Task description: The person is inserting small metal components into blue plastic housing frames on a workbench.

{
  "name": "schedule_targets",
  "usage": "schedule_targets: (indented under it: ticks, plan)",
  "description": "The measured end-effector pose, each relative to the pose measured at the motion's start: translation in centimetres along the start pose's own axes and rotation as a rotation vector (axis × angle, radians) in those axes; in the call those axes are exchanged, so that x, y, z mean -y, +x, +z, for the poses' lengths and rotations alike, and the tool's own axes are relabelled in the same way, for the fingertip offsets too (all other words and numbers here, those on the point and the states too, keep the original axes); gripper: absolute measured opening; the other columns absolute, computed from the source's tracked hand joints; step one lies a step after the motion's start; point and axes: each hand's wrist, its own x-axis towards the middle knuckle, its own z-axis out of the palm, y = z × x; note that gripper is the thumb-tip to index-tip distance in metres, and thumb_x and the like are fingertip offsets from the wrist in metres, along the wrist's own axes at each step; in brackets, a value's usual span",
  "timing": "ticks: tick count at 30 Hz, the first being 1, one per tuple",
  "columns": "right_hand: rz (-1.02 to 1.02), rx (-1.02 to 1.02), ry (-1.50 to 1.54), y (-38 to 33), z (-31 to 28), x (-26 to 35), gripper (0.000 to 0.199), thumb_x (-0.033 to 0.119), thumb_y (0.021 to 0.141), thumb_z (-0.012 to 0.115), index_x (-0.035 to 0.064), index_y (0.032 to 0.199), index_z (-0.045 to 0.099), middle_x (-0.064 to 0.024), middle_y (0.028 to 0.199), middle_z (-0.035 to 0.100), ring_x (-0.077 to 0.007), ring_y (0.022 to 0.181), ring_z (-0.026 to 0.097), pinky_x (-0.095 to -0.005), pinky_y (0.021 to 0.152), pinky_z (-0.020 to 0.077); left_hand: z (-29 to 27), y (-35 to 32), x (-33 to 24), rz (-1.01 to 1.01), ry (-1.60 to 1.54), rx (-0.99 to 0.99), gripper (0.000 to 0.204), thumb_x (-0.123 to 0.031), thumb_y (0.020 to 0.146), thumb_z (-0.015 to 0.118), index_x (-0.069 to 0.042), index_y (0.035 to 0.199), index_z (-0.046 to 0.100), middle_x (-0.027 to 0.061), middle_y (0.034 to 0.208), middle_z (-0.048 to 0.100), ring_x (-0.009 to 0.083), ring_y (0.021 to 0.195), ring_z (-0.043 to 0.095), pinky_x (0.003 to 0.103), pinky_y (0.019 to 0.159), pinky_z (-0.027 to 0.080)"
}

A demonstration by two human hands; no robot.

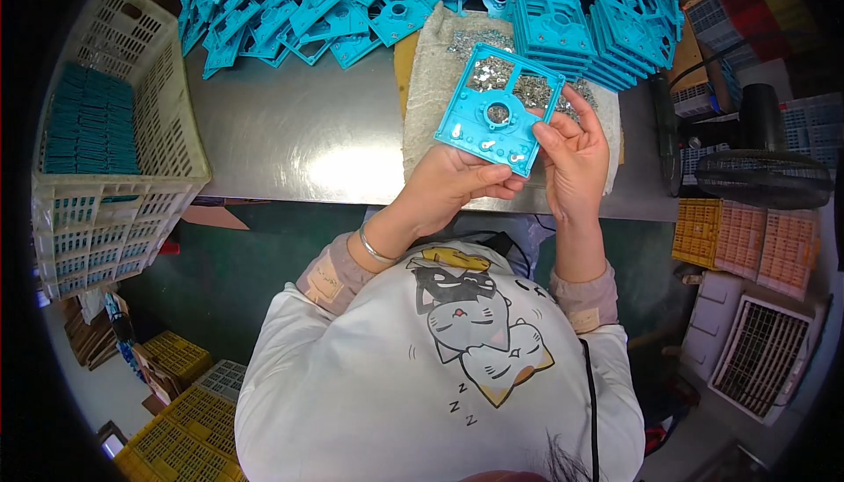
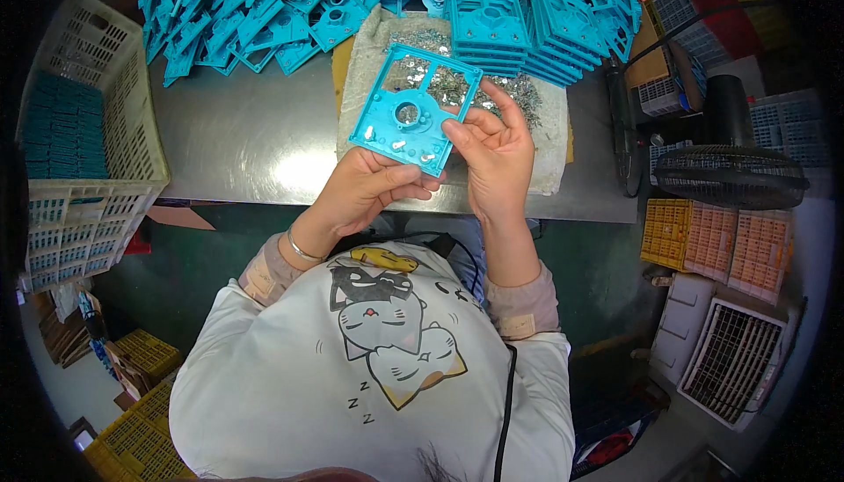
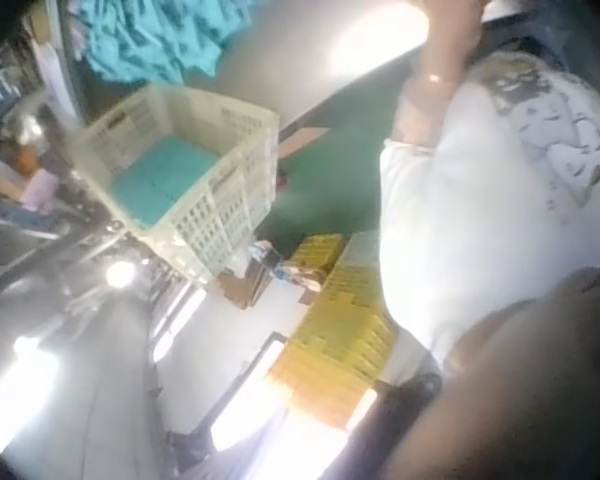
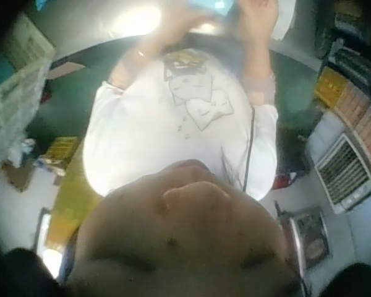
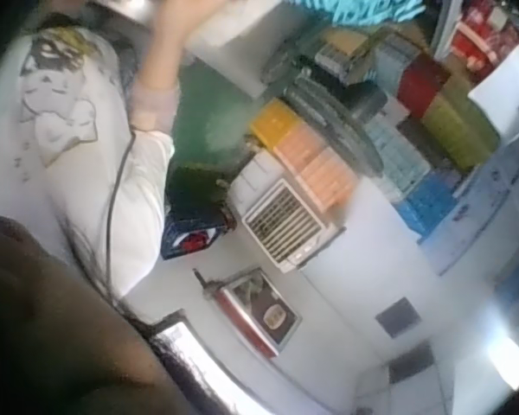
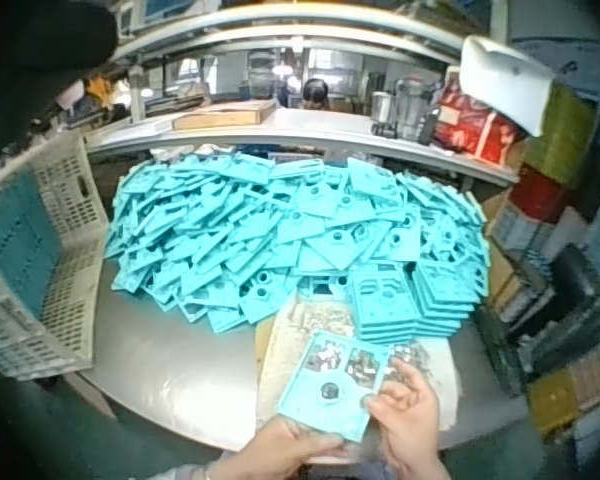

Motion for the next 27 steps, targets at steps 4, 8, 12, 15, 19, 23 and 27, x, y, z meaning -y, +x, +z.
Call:
schedule_targets:
  ticks: [4, 8, 12, 15, 19, 23, 27]
  plan:
    - [-0.052, 0.015, -0.011, 0.0, -0.2, -0.3, 0.068, -0.011, 0.085, 0.072, -0.0053, 0.144, 0.038, -0.0206, 0.110, 0.071, -0.0219, 0.100, 0.071, -0.0329, 0.088, 0.0576, 0.1, 0.1, -0.1, -0.026, -0.021, -0.015, 0.025, -0.008, 0.095, 0.068, 0.003, 0.118, 0.067, 0.0125, 0.108, 0.072, 0.0197, 0.095, 0.071, 0.033, 0.087, 0.059]
    - [-0.056, 0.015, -0.080, -0.1, -0.1, -0.5, 0.065, -0.010, 0.087, 0.070, -0.0051, 0.143, 0.039, -0.0202, 0.113, 0.070, -0.0206, 0.104, 0.069, -0.0318, 0.090, 0.0560, -0.1, 0.0, 0.3, 0.061, 0.073, -0.062, 0.025, -0.008, 0.095, 0.069, 0.005, 0.115, 0.069, 0.0132, 0.106, 0.073, 0.0178, 0.094, 0.071, 0.032, 0.087, 0.059]
    - [-0.322, -0.116, -0.501, -0.4, 0.2, -1.5, 0.049, -0.005, 0.086, 0.071, -0.0053, 0.132, 0.053, -0.0161, 0.114, 0.066, -0.0202, 0.102, 0.064, -0.0324, 0.087, 0.0527, -0.4, 0.0, 0.5, 0.131, 0.254, -0.107, 0.024, -0.009, 0.095, 0.070, 0.006, 0.114, 0.070, 0.0134, 0.104, 0.074, 0.0165, 0.093, 0.071, 0.030, 0.087, 0.058]
    - [-0.614, 0.107, -0.971, -1.0, -0.7, -0.6, 0.031, -0.003, 0.082, 0.072, -0.0026, 0.113, 0.067, -0.0129, 0.107, 0.063, -0.0232, 0.098, 0.060, -0.0342, 0.084, 0.0501, -0.6, -0.1, 0.8, 0.147, 0.270, -0.179, 0.023, -0.009, 0.095, 0.070, 0.006, 0.112, 0.071, 0.0131, 0.102, 0.074, 0.0160, 0.092, 0.071, 0.029, 0.085, 0.058]
    - [-0.646, 0.276, -1.076, -1.7, 0.2, 0.2, 0.020, 0.003, 0.073, 0.077, 0.0029, 0.093, 0.074, -0.0080, 0.090, 0.061, -0.0272, 0.092, 0.058, -0.0376, 0.081, 0.0420, -1.4, 0.1, 1.5, 0.180, 0.261, -0.177, 0.023, -0.008, 0.095, 0.069, 0.006, 0.113, 0.070, 0.0135, 0.105, 0.074, 0.0164, 0.094, 0.071, 0.029, 0.085, 0.059]
    - [-0.653, 0.278, -1.171, -2.1, 0.5, -0.1, 0.018, 0.004, 0.074, 0.078, 0.0041, 0.092, 0.074, -0.0058, 0.091, 0.061, -0.0257, 0.093, 0.058, -0.0372, 0.082, 0.0396, -2.1, 0.1, 1.7, 0.214, 0.281, -0.136, 0.022, -0.006, 0.097, 0.066, 0.006, 0.115, 0.070, 0.0128, 0.107, 0.074, 0.0161, 0.096, 0.071, 0.029, 0.086, 0.058]
    - [-0.682, 0.304, -1.215, -2.1, 0.6, -1.0, 0.014, 0.006, 0.074, 0.077, 0.0054, 0.087, 0.072, -0.0046, 0.088, 0.060, -0.0248, 0.091, 0.059, -0.0387, 0.081, 0.0374, -3.1, -0.5, 1.8, 0.232, 0.376, -0.124, 0.022, -0.004, 0.097, 0.064, 0.007, 0.115, 0.070, 0.0122, 0.107, 0.074, 0.0157, 0.097, 0.070, 0.029, 0.086, 0.058]
